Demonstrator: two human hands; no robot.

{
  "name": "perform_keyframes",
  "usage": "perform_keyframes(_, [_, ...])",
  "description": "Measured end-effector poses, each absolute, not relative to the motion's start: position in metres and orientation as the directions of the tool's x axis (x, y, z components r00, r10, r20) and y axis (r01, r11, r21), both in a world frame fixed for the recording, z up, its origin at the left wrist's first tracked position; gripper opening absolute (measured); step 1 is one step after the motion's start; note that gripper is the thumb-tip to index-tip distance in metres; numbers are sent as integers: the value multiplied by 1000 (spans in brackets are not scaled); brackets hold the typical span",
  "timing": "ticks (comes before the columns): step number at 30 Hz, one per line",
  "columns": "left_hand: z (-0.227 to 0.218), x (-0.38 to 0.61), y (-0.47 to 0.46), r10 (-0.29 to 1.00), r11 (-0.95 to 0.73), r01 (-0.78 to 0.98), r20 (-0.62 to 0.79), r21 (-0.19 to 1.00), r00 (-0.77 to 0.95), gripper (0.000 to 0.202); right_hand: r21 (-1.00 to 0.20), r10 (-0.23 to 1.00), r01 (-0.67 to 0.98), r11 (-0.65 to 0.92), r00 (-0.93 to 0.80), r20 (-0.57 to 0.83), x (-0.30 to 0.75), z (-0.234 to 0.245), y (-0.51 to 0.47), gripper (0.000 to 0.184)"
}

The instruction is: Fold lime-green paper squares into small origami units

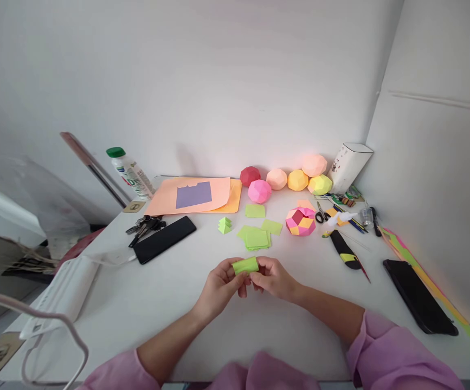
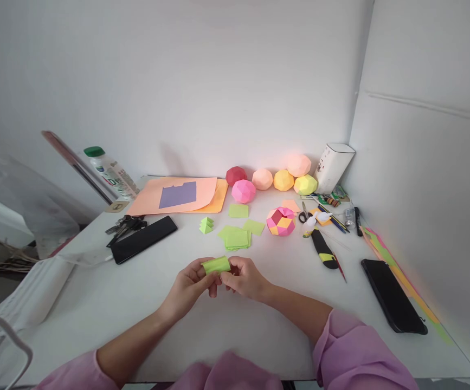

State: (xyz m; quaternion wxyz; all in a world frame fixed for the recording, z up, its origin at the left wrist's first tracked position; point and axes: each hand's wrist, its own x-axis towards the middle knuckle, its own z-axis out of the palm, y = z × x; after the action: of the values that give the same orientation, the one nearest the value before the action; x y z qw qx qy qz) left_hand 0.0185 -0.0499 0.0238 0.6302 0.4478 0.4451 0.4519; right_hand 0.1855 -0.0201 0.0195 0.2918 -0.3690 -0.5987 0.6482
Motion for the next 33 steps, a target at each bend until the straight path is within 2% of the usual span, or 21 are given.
perform_keyframes(6, [23,19,-49,944,251,-109,-218,962,248,26,-996,840,3,-91,-536,-79,185,25,-19,1])
perform_keyframes(13, [28,18,-52,938,274,-156,-227,949,261,23,-993,913,-54,-108,-400,-78,187,21,-14,9])
perform_keyframes(17, [28,18,-50,964,216,-256,-164,942,207,24,-994,929,-41,-96,-363,-75,188,23,-11,10])
perform_keyframes(23, [21,23,-49,985,154,-333,-118,930,124,37,-991,871,8,-133,-477,-121,182,25,-19,3])
perform_keyframes(27, [21,22,-50,993,122,-339,-118,933,32,38,-995,907,36,-90,-411,-97,186,21,-14,9])
perform_keyframes(30, [23,20,-48,993,107,-344,-116,933,-5,38,-1000,946,19,13,-324,7,191,19,-9,7])
perform_keyframes(32, [24,20,-46,993,116,-355,-121,928,8,37,-981,937,20,195,-299,180,193,18,-7,6])
perform_keyframes(33, [24,19,-46,991,131,-361,-129,923,30,36,-953,909,34,302,-312,277,193,17,-7,13])
